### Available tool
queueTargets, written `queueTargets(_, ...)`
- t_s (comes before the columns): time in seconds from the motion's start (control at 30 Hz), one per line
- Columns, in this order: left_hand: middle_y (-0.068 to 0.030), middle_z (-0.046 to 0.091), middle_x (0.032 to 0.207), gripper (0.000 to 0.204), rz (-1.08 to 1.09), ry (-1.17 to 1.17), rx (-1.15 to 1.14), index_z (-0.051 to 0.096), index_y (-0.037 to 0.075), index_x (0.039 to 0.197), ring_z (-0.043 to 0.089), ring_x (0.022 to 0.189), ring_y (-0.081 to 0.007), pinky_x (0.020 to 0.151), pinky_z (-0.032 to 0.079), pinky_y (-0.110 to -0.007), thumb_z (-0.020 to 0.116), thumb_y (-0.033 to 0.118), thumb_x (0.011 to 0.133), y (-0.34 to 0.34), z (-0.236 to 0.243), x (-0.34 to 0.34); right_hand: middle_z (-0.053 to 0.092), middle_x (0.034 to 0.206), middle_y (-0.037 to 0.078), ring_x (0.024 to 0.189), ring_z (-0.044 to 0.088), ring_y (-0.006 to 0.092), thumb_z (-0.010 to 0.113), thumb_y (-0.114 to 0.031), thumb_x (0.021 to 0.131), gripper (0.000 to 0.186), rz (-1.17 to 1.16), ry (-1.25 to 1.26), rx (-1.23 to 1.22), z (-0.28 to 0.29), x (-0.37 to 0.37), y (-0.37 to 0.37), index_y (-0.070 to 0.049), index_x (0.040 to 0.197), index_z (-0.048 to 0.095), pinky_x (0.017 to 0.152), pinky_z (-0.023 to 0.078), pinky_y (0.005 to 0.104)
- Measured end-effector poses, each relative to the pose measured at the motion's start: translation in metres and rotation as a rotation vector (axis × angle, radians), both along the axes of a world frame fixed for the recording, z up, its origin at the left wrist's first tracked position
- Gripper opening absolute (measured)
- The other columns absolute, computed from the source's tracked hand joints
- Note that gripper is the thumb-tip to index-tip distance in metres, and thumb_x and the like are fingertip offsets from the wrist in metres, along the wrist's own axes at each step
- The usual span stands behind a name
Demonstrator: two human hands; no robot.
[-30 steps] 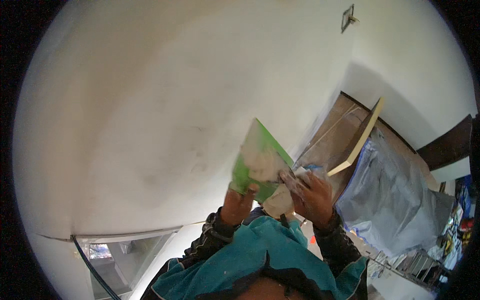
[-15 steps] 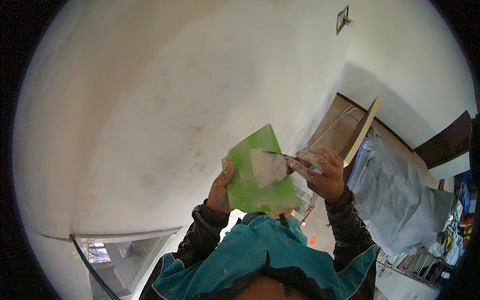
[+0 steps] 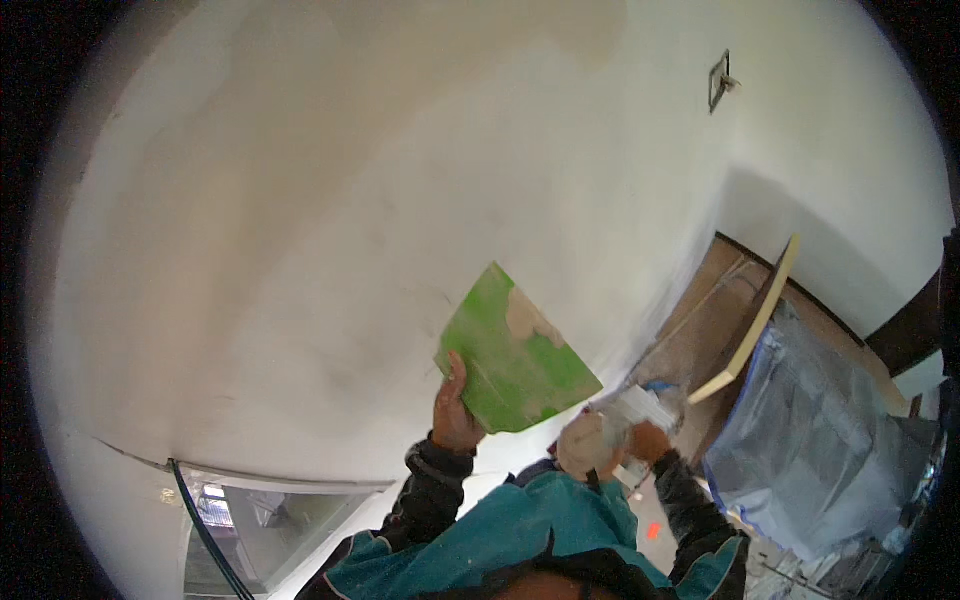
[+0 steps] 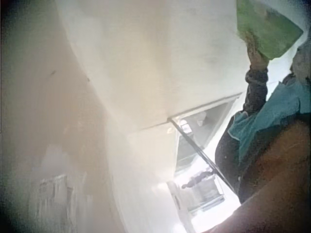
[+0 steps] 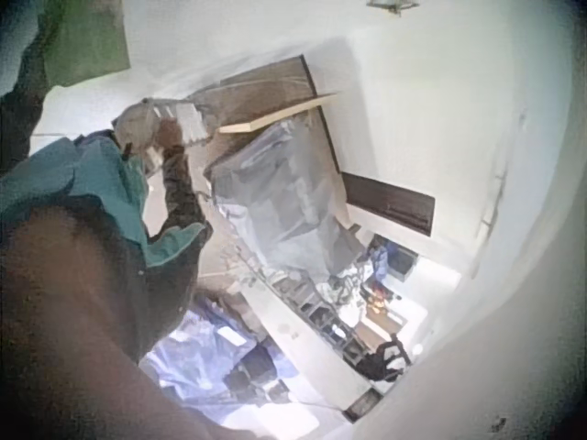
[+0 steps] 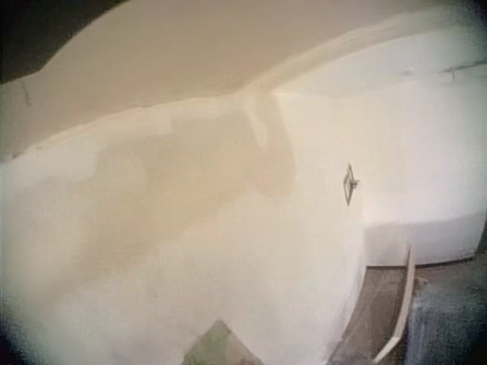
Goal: The person applies and smooths plaster onto the wall and ceiling using a plastic scraper, then scoops more plaster onto the scraper using a putty knife.
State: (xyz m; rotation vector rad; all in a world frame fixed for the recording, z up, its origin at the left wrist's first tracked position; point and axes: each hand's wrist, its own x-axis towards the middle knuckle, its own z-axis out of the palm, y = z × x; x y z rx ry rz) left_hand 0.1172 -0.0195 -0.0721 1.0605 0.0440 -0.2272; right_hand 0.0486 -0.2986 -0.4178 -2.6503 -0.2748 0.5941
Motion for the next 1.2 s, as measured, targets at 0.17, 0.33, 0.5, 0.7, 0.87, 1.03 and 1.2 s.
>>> queueTargets(0.17,-0.014,0.053,0.136,0.055,0.062,-0.023,-0.099,0.041,0.005,0.14,0.055,0.121,-0.0282,0.103,0.046,-0.046,0.042,0.044,0.102,-0.012,-0.014,0.003,0.063,0.12,0.021,0.091,0.065,0.0392,0.05,-0.032,0.09,0.042,0.051,-0.068,0.105,-0.166,-0.003,0.046,-0.006,0.12,0.064,0.084,0.054,0.0497)
queueTargets(0.33,-0.0141,0.053,0.138,0.053,0.056,-0.017,-0.119,0.042,0.005,0.141,0.055,0.122,-0.0291,0.104,0.044,-0.048,0.048,0.037,0.1,-0.012,-0.045,-0.006,0.062,0.12,0.02,0.091,0.065,0.0369,0.046,-0.026,0.092,0.04,-0.192,-0.06,0.478,-0.043,0.079,0.054,-0.005,0.123,0.061,0.082,0.054,0.0475)
queueTargets(0.5,-0.0141,0.055,0.136,0.048,0.045,-0.057,-0.309,0.045,0.003,0.139,0.055,0.122,-0.0259,0.105,0.045,-0.042,0.051,0.03,0.1,-0.017,-0.049,0.004,0.062,0.119,0.019,0.091,0.065,0.0347,0.043,-0.02,0.094,0.039,-0.239,-0.243,0.89,0.097,0.113,0.068,-0.003,0.125,0.058,0.08,0.055,0.0454)
queueTargets(0.7,-0.0109,0.061,0.122,0.036,-0.121,-0.605,0.091,0.05,0.001,0.13,0.061,0.106,-0.022,0.089,0.053,-0.037,0.056,0.016,0.097,-0.033,-0.06,0.03,0.061,0.119,0.018,0.091,0.065,0.0319,0.038,-0.013,0.096,0.038,-0.125,-0.468,1.302,0.213,0.117,0.114,-0.001,0.128,0.054,0.077,0.056,0.0429)
queueTargets(0.87,-0.012,0.059,0.126,0.035,-0.168,-0.486,0.076,0.051,0.003,0.13,0.06,0.107,-0.0254,0.089,0.052,-0.036,0.056,0.015,0.097,-0.035,-0.032,0.034,0.061,0.118,0.017,0.091,0.065,0.0297,0.034,-0.007,0.097,0.038,-0.045,-0.676,1.544,0.251,0.102,0.147,0.001,0.131,0.051,0.075,0.056,0.0408)
queueTargets(1.03,-0.0159,0.054,0.132,0.055,-0.174,-0.837,0.984,0.04,0.001,0.141,0.061,0.109,-0.0312,0.09,0.053,-0.047,0.05,0.036,0.099,-0.017,0.007,0.042,0.06,0.118,0.017,0.091,0.064,0.0274,0.031,-0.001,0.099,0.038,-0.014,-0.965,1.672,0.275,0.103,0.162,0.002,0.133,0.048,0.072,0.057,0.0387)
queueTargets(1.2,-0.0186,0.06,0.12,0.061,0.035,-0.673,0.472,0.041,-0.002,0.138,0.065,0.095,-0.0281,0.074,0.057,-0.037,0.052,0.042,0.098,0.006,0.096,0.019,0.053,0.129,0.022,0.106,0.058,0.0384,0.046,-0.01,0.092,0.044,-0.289,-1.305,1.468,0.331,0.139,0.142,0.004,0.133,0.048,0.09,0.049,0.0458)
